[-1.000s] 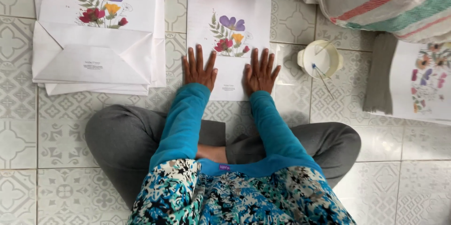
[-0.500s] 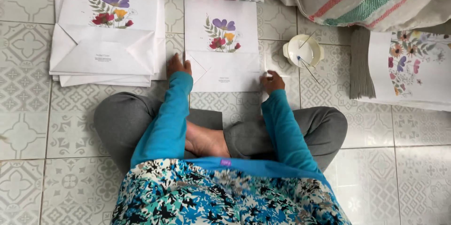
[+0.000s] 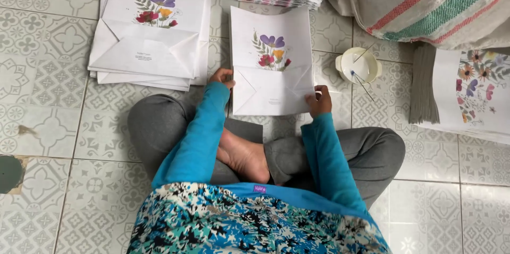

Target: Folding printed paper into envelopes and applying glue to the seams.

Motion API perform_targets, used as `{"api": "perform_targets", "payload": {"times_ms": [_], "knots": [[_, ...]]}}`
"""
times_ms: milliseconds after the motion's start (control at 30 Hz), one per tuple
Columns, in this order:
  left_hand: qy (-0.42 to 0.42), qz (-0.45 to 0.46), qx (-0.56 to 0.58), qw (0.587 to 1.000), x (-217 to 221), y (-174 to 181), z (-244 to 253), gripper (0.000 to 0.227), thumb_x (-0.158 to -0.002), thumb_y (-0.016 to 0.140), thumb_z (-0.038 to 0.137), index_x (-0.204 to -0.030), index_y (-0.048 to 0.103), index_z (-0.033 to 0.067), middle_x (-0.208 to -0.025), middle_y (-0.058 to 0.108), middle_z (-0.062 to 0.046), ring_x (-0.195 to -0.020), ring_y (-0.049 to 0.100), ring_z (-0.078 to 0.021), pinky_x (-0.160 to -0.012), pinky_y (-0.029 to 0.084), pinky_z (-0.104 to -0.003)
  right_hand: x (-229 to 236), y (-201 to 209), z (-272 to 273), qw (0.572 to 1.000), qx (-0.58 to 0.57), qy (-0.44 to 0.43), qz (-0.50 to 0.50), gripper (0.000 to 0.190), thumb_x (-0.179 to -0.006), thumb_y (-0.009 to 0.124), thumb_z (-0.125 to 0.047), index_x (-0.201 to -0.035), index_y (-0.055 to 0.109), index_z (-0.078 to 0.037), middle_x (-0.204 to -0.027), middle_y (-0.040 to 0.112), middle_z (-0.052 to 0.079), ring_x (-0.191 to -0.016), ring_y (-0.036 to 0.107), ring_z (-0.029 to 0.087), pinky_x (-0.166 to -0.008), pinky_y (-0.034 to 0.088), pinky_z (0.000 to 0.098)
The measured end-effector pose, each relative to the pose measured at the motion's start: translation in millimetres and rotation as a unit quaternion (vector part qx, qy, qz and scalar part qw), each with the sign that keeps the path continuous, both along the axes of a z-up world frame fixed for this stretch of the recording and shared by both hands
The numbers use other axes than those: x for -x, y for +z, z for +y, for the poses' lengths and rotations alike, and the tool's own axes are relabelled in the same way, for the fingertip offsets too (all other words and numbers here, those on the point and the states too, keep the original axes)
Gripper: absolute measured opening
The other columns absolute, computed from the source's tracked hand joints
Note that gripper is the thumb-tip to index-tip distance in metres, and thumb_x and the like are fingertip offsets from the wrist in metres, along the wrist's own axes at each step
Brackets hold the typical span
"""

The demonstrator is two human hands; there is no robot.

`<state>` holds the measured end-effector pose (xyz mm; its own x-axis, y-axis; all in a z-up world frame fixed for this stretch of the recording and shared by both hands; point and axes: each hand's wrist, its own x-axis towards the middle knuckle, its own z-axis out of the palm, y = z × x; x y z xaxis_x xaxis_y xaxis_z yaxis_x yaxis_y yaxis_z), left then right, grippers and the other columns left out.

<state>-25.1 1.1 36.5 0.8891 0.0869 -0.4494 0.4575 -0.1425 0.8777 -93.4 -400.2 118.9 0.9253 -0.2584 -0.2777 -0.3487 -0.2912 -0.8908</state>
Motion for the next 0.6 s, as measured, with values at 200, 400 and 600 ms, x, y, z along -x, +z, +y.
{"api": "perform_targets", "payload": {"times_ms": [200,400,600], "knots": [[0.004,-0.155,-0.044,0.987,54.5,97.7,-14.1,0.039,-0.089,0.071,0.020,-0.128,0.065,0.0194,-0.110,0.075,-0.012,-0.100,0.071,-0.0284,-0.084,0.058,-0.045,67.2,94.3,-13.6,0.980,-0.046,0.023,-0.190,0.037,-0.103,0.069,-0.016,-0.132,0.048,-0.010,-0.109,0.069,0.024,-0.099,0.066,0.028,-0.086,0.057,0.0430],[0.019,-0.372,-0.044,0.927,1.5,337.5,-54.5,0.067,-0.099,0.056,0.012,-0.159,0.028,0.0128,-0.153,0.038,-0.035,-0.138,0.040,-0.0567,-0.110,0.042,-0.067,-41.1,252.8,32.3,0.937,-0.119,-0.054,-0.325,0.058,-0.102,0.069,0.000,-0.147,0.041,-0.024,-0.123,0.057,0.013,-0.100,0.060,0.018,-0.081,0.058,0.0273],[0.033,-0.464,-0.343,0.816,-279.3,291.9,-71.1,0.066,-0.107,0.066,0.011,-0.159,0.030,0.0270,-0.168,0.014,-0.003,-0.153,0.032,-0.0389,-0.111,0.056,-0.061,-318.2,186.5,-2.3,0.897,0.021,-0.039,-0.439,0.066,-0.092,0.065,0.010,-0.150,0.055,-0.021,-0.097,0.064,0.001,-0.081,0.055,0.010,-0.073,0.052,0.0247]]}}
